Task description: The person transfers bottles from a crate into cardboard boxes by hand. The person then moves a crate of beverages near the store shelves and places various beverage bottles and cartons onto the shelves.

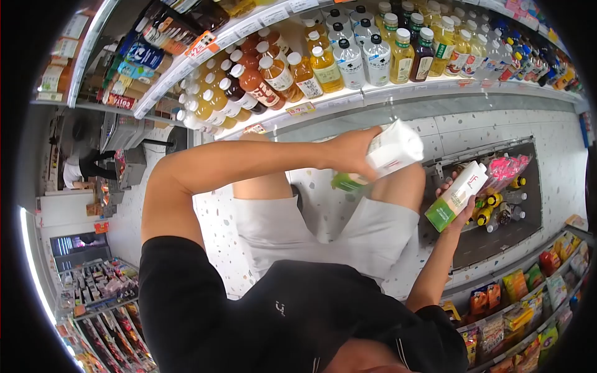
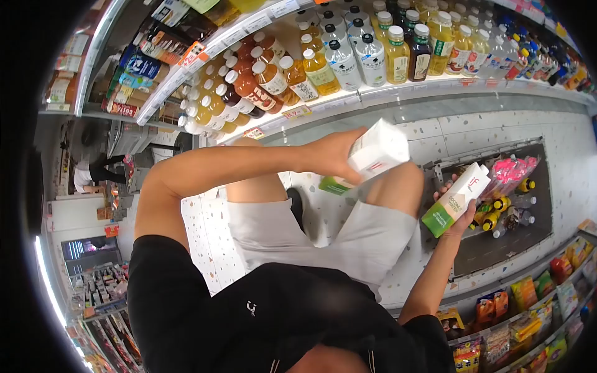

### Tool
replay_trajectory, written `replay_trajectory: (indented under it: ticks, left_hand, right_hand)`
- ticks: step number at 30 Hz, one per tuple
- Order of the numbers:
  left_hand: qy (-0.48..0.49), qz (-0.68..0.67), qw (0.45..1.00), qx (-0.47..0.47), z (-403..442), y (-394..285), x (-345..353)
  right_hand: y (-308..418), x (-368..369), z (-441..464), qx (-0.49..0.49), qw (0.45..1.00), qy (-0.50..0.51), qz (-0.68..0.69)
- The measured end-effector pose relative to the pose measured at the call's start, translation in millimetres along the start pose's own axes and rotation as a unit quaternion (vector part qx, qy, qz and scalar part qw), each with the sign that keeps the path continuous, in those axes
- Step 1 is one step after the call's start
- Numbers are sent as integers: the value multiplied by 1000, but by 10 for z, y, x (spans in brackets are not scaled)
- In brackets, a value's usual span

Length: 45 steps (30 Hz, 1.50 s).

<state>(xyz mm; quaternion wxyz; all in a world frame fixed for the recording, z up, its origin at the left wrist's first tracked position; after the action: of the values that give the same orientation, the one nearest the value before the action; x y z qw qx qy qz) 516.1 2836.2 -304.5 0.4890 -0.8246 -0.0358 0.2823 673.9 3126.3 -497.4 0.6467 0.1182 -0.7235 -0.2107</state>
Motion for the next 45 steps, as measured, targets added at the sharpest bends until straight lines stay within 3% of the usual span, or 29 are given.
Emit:
replay_trajectory:
  ticks: [4,6,9,13,16,21,26,28,31,33,35,37,39,41,43,45]
  left_hand:
    - [11,75,997,-10,78,830,25]
    - [-49,124,991,24,211,1293,-60]
    - [-15,97,995,-30,454,1963,49]
    - [26,110,993,-30,899,2516,287]
    - [-22,118,993,17,1138,2673,380]
    - [-30,31,999,-4,1238,2836,470]
    - [-1,55,998,-14,1240,3051,589]
    - [8,67,995,79,1286,3241,707]
    - [-10,47,989,139,1155,3201,700]
    - [-17,43,992,120,1124,3313,682]
    - [-71,-50,996,33,1035,3584,643]
    - [-54,-33,998,26,1010,3621,623]
    - [-22,37,999,26,944,3565,587]
    - [-20,45,999,7,907,3668,576]
    - [-36,58,997,20,979,3899,631]
    - [-27,45,999,-4,904,3949,646]
  right_hand:
    - [1,-37,33,-2,1000,15,9]
    - [9,-68,43,-7,1000,11,13]
    - [-1,-128,3,-14,1000,5,14]
    - [23,-124,29,-25,1000,5,6]
    - [7,-45,54,-5,998,34,58]
    - [10,-10,46,-18,996,54,63]
    - [-3,25,2,-59,998,-1,-23]
    - [-21,-45,-38,-58,995,-10,-77]
    - [-47,-73,-61,-68,980,-37,-182]
    - [-83,-112,-75,-61,976,-39,-206]
    - [-102,-339,-163,-37,925,-148,-347]
    - [-239,-302,-15,-25,871,-163,-463]
    - [-533,-40,141,45,745,-176,-642]
    - [-1001,96,383,93,703,-99,-698]
    - [-1307,513,570,3,669,-9,-743]
    - [-1619,516,720,27,651,22,-758]
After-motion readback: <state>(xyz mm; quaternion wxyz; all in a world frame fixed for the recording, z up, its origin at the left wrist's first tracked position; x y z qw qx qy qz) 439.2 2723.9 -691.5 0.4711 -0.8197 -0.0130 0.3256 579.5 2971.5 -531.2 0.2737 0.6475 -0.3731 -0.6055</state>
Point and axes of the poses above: each hand's wrist, its own z-axis towards the middle knuckle, its own x-axis out of the palm, y = z × x, the point moved 10 cm from there along z, towards the middle knuckle, and after that the axes turned 2 degrees about y, right-handed, at the moved point
